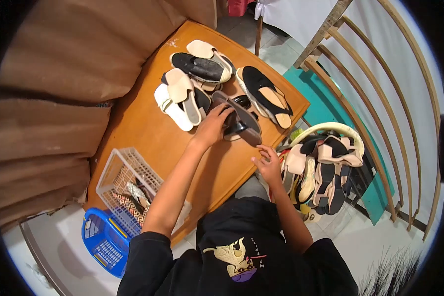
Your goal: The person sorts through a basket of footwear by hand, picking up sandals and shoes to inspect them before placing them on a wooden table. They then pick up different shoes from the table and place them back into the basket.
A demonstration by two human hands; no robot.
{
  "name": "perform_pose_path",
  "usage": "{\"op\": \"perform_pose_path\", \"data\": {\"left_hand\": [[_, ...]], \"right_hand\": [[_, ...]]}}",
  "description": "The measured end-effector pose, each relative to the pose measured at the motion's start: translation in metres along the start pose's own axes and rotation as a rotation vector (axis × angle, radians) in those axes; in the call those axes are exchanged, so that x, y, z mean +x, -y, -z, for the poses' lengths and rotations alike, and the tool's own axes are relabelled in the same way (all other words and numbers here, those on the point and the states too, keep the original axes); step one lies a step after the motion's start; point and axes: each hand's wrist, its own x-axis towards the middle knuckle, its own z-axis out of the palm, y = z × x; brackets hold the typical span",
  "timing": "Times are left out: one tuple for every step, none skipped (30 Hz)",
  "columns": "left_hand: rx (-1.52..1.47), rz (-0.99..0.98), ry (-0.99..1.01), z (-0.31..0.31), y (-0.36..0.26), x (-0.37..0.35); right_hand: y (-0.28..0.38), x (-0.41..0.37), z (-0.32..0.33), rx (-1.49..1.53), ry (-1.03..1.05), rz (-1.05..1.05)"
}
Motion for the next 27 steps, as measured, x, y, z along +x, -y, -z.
{"op": "perform_pose_path", "data": {"left_hand": [[0.017, 0.009, 0.041, 0.003, 0.002, 0.012], [0.031, 0.020, 0.084, 0.005, 0.006, 0.022], [0.019, 0.016, 0.103, 0.006, 0.011, 0.032], [0.130, -0.038, 0.093, 0.000, 0.024, 0.042], [0.159, -0.034, 0.113, -0.007, 0.033, 0.047], [0.189, -0.027, 0.128, -0.008, 0.031, 0.056], [0.229, 0.017, 0.211, -0.003, 0.022, 0.063], [0.221, 0.027, 0.217, -0.001, 0.019, 0.070], [0.228, 0.045, 0.242, 0.001, 0.017, 0.075], [0.238, 0.064, 0.268, 0.002, 0.019, 0.077], [0.276, 0.040, 0.280, -0.001, 0.026, 0.078], [0.275, 0.049, 0.289, -0.001, 0.030, 0.080], [0.291, 0.040, 0.313, -0.002, 0.033, 0.081], [0.306, 0.031, 0.335, -0.004, 0.035, 0.082], [0.303, 0.037, 0.345, -0.005, 0.038, 0.083], [0.323, 0.003, 0.350, -0.005, 0.040, 0.084], [0.344, -0.033, 0.357, -0.005, 0.042, 0.084], [0.343, -0.032, 0.363, -0.003, 0.041, 0.083], [0.310, -0.014, 0.390, -0.001, 0.040, 0.082], [0.276, 0.002, 0.414, 0.001, 0.038, 0.081], [0.251, 0.000, 0.432, 0.002, 0.038, 0.078], [0.225, -0.007, 0.444, 0.006, 0.030, 0.077], [0.158, 0.068, 0.496, 0.009, 0.020, 0.073], [0.107, 0.113, 0.522, 0.019, 0.001, 0.070], [0.042, 0.134, 0.500, 0.025, -0.012, 0.063], [-0.025, 0.158, 0.481, 0.029, -0.021, 0.055], [-0.028, 0.155, 0.484, 0.031, -0.028, 0.048]], "right_hand": [[-0.003, 0.011, 0.002, -0.090, -0.007, 0.041], [-0.005, 0.023, 0.001, -0.088, -0.006, 0.025], [-0.006, 0.034, -0.002, -0.077, -0.055, -0.030], [-0.009, 0.042, -0.003, -0.070, -0.111, -0.089], [-0.021, 0.051, -0.005, -0.108, -0.125, -0.099], [-0.023, 0.057, -0.003, -0.121, -0.135, -0.116], [-0.024, 0.063, -0.003, -0.033, -0.094, -0.116], [-0.025, 0.069, -0.004, 0.060, -0.047, -0.115], [-0.028, 0.076, -0.007, 0.178, -0.002, -0.106], [-0.033, 0.082, -0.009, 0.182, 0.008, -0.117], [-0.037, 0.087, -0.011, 0.183, 0.042, -0.058], [-0.041, 0.092, -0.013, 0.184, 0.072, 0.002], [-0.045, 0.095, -0.015, 0.187, 0.076, -0.009], [-0.049, 0.098, -0.017, 0.179, 0.056, -0.012], [-0.051, 0.099, -0.019, 0.171, 0.036, -0.014], [-0.053, 0.100, -0.018, 0.173, 0.039, -0.022], [-0.054, 0.101, -0.017, 0.213, 0.057, -0.025], [-0.053, 0.101, -0.015, 0.253, 0.072, -0.027], [-0.052, 0.099, -0.009, 0.256, 0.070, -0.029], [-0.051, 0.097, 0.000, 0.306, 0.074, -0.103], [-0.049, 0.094, 0.007, 0.355, 0.076, -0.176], [-0.057, 0.090, 0.013, 0.351, 0.069, -0.169], [-0.066, 0.086, 0.018, 0.521, 0.009, -0.231], [-0.073, 0.079, 0.024, 0.692, -0.050, -0.295], [-0.064, 0.072, 0.034, 0.761, -0.026, -0.358], [-0.064, 0.066, 0.041, 0.758, -0.033, -0.354], [-0.063, 0.058, 0.045, 0.878, 0.005, -0.372]]}}
